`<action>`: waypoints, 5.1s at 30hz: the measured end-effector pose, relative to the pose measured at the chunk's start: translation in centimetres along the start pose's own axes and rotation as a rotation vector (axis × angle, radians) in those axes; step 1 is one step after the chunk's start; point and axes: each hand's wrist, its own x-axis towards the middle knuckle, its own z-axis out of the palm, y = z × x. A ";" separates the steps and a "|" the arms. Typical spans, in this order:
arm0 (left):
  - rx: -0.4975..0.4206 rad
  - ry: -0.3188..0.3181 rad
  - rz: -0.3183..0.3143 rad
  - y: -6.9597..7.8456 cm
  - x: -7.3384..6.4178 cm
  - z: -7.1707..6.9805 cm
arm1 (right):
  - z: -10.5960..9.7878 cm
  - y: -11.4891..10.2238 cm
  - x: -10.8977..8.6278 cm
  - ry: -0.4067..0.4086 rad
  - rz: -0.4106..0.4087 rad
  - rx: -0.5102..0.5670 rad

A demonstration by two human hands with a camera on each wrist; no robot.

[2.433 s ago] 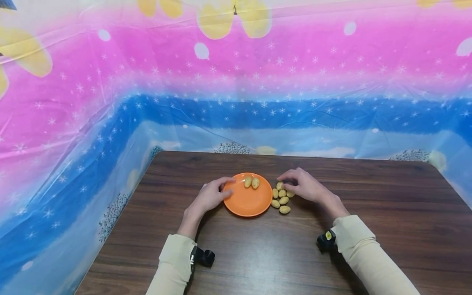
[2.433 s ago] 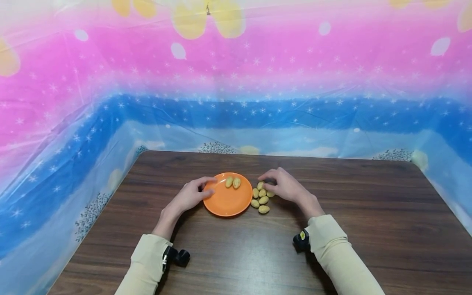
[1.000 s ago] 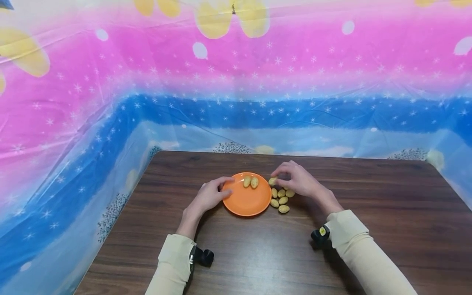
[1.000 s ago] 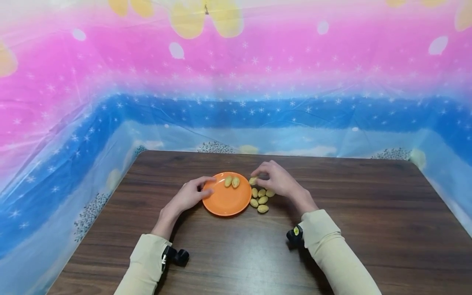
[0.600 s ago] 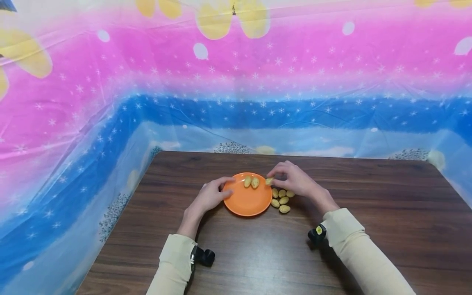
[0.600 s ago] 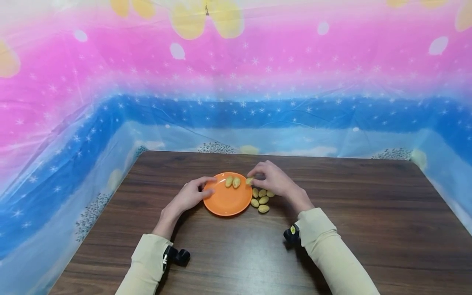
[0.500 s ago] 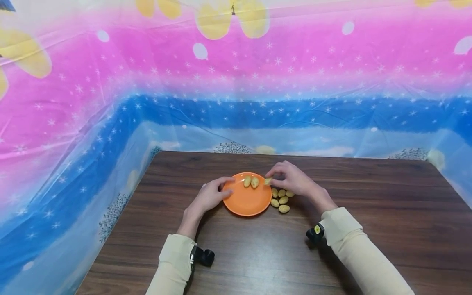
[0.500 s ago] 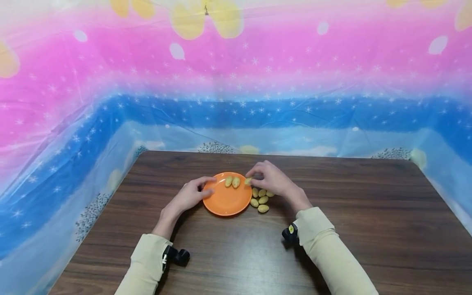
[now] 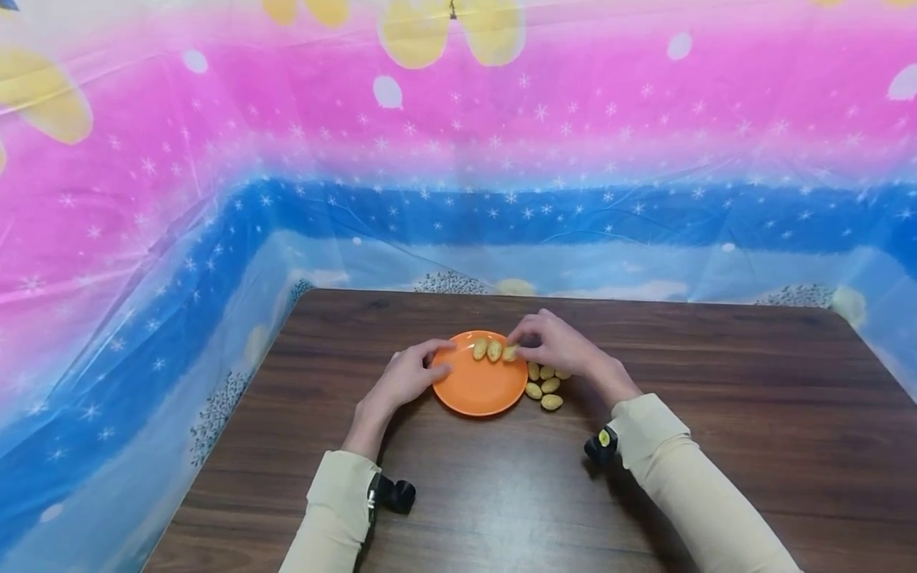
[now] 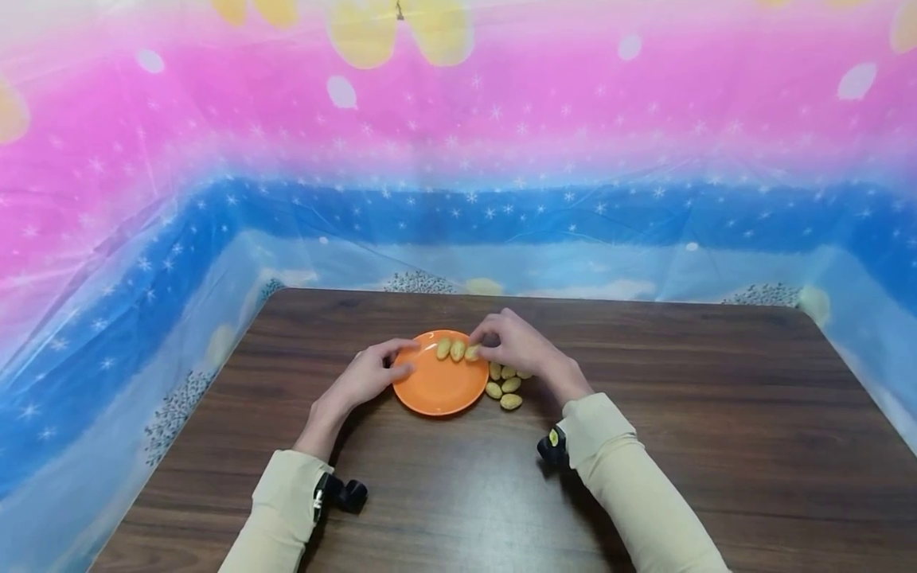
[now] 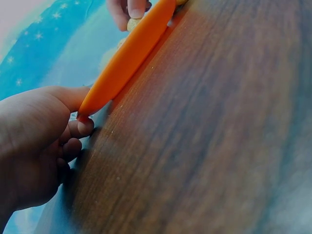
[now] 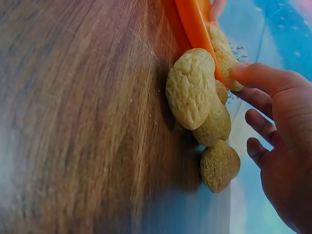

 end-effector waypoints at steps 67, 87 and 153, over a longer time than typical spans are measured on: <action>0.014 0.013 0.003 -0.1 0.1 0.1 | -0.6 1.1 -4.8 0.224 0.145 0.065; 0.012 0.011 -0.006 0.1 -0.1 0.0 | -0.9 3.3 -5.8 0.176 0.134 0.046; 0.018 0.022 -0.012 -0.1 0.1 0.2 | -1.3 0.8 -4.4 0.223 0.083 0.057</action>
